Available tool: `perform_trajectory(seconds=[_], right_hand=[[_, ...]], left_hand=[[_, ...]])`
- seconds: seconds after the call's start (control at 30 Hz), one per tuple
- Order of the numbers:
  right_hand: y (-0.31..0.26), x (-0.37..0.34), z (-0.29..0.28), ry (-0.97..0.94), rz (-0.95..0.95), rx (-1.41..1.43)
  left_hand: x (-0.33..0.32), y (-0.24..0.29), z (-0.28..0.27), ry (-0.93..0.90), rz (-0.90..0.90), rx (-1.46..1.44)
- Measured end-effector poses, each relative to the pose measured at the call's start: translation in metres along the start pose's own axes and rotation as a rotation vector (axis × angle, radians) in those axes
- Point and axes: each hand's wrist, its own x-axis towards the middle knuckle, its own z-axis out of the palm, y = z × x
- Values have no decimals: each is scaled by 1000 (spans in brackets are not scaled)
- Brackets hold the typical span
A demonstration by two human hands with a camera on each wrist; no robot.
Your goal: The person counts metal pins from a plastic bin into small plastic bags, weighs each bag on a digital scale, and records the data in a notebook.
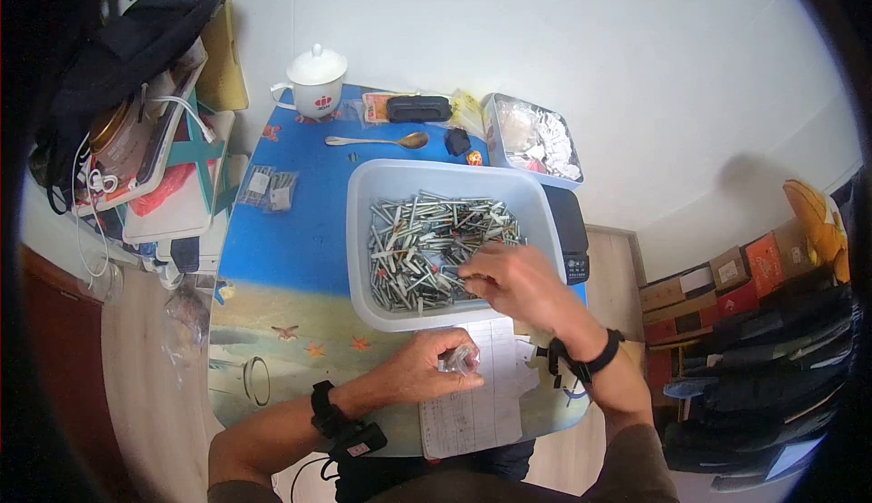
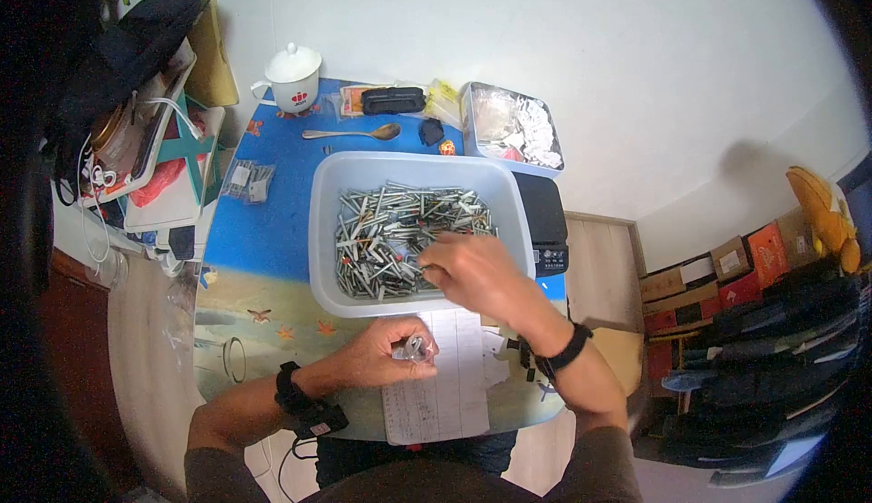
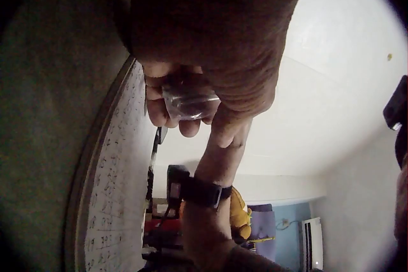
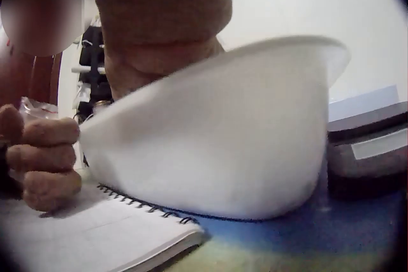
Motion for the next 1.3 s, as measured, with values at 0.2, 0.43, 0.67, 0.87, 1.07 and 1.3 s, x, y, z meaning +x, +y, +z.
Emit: perform_trajectory(seconds=[0.2,0.43,0.67,0.87,1.07,1.3], right_hand=[[21,29,19,-195,-103,-144],[17,16,13,-30,3,-8],[-26,-36,-28,-7,341,512],[-45,-67,-31,-87,-63,294],[-58,-65,-24,-77,-102,321],[-56,-62,-8,-117,-120,258]], left_hand=[[-1,8,-1,6,-13,-7],[-1,4,-1,8,-11,24],[-1,2,0,-16,0,20],[-1,3,0,15,-13,25],[-3,9,-2,1,-51,76],[-2,4,1,28,-21,0]])
